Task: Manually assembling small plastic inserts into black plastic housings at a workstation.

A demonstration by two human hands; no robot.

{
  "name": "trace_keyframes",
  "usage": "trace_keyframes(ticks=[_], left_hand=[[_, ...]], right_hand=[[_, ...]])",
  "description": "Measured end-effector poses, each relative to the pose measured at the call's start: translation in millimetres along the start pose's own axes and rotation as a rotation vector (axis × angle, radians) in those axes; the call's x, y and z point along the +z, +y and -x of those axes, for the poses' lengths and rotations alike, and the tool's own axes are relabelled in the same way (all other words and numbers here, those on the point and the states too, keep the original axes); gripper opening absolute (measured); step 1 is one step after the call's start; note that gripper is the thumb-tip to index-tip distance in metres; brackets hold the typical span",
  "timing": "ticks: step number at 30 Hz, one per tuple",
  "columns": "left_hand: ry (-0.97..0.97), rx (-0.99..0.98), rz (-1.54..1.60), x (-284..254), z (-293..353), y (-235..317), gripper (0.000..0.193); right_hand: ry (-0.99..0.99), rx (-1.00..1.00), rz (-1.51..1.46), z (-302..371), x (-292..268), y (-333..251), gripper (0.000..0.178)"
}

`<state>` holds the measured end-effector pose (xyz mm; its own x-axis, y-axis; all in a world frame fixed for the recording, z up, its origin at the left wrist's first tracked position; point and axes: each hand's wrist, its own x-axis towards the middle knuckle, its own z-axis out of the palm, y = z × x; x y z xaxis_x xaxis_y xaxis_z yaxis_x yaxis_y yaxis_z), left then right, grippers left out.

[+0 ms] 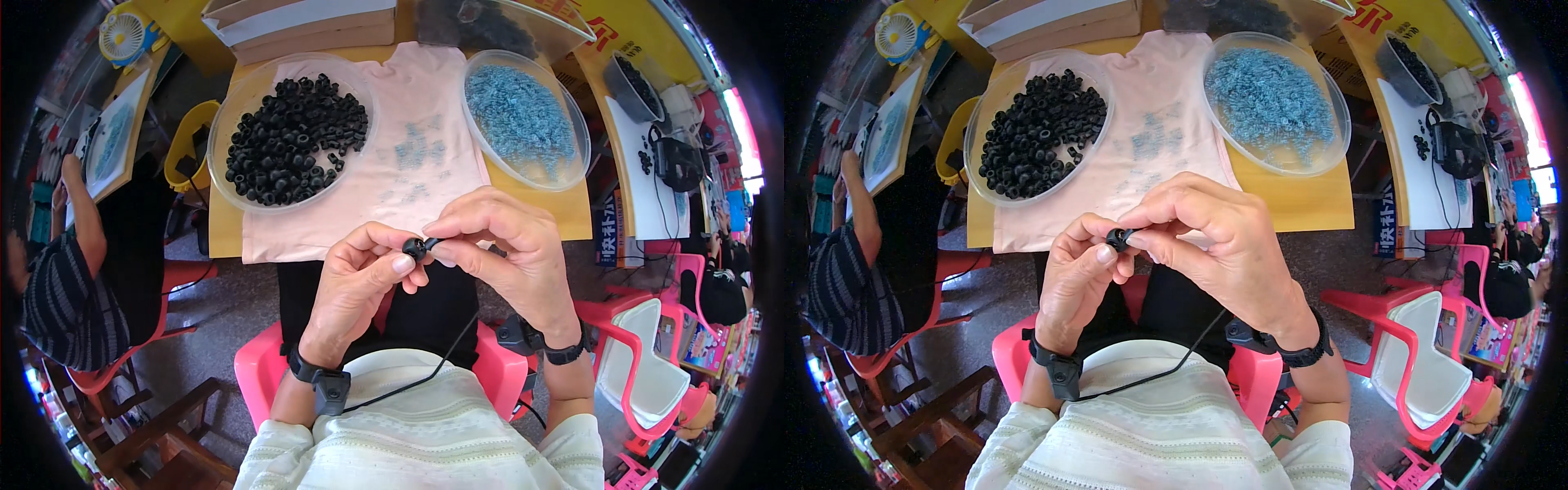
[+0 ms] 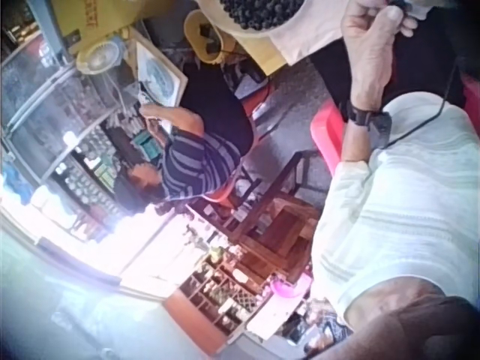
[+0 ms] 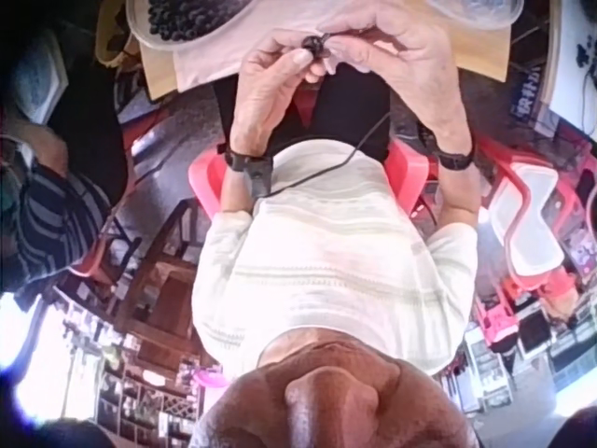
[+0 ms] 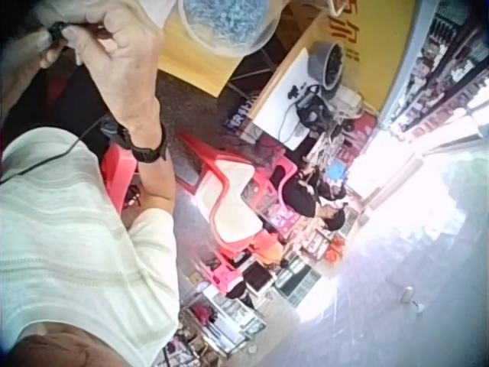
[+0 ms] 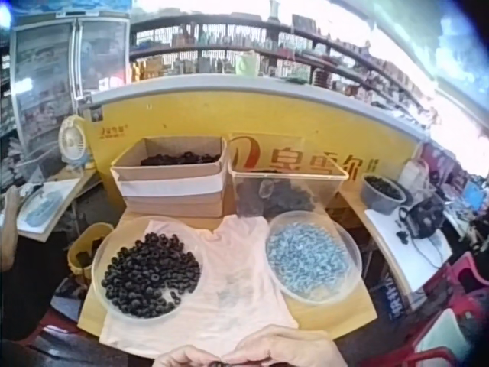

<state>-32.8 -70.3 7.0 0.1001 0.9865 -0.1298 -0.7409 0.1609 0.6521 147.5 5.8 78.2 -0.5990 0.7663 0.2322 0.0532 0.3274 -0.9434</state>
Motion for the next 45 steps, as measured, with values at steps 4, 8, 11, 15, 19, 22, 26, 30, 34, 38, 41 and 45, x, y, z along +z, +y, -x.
trace_keyframes(ticks=[4, 8, 11, 15, 19, 22, 26, 30, 34, 38, 41, 45], left_hand=[[0.001, -0.013, 0.001, -0.2, 0.3, 0.7, 0.018], [-0.003, -0.016, 0.019, -0.6, 0.2, 0.4, 0.017], [0.02, -0.016, 0.002, 0.8, 0.8, 1.3, 0.016], [0.052, 0.034, -0.059, 3.7, 2.4, -0.1, 0.014], [0.026, 0.06, -0.066, 5.4, 2.6, 1.9, 0.014], [0.028, 0.022, -0.068, 3.2, 1.3, 1.9, 0.014], [0.036, 0.019, -0.043, 0.1, 1.8, -2.0, 0.015], [0.03, 0.017, -0.007, -1.8, 1.6, -3.0, 0.016], [0.019, 0.013, 0.014, -3.2, 0.8, -3.0, 0.015], [0.025, 0.001, 0.023, -5.6, 0.7, -1.2, 0.016], [0.021, -0.001, 0.038, -6.9, 0.5, -1.9, 0.016], [0.026, -0.007, 0.037, -4.5, 0.7, -1.7, 0.016]], right_hand=[[0.022, 0.025, -0.099, 1.1, 2.2, 2.4, 0.023], [0.001, -0.04, -0.002, 0.2, 3.1, 4.0, 0.022], [-0.014, -0.083, 0.078, 0.3, 3.4, 6.4, 0.02], [0.04, 0.067, -0.109, 3.5, 9.0, 5.6, 0.018], [0.062, 0.189, -0.365, 7.2, 11.9, 11.8, 0.016], [0.061, 0.159, -0.316, 6.5, 12.9, 15.0, 0.014], [0.047, 0.12, -0.251, 5.8, 14.2, 13.3, 0.014], [0.017, 0.116, -0.197, 6.1, 11.2, 15.0, 0.015], [0.035, 0.158, -0.259, 4.7, 10.8, 15.9, 0.015], [0.053, 0.164, -0.285, 2.4, 8.3, 14.4, 0.015], [0.056, 0.14, -0.275, 2.1, 8.1, 14.0, 0.014], [0.035, 0.101, -0.186, 1.3, 10.4, 16.4, 0.013]])
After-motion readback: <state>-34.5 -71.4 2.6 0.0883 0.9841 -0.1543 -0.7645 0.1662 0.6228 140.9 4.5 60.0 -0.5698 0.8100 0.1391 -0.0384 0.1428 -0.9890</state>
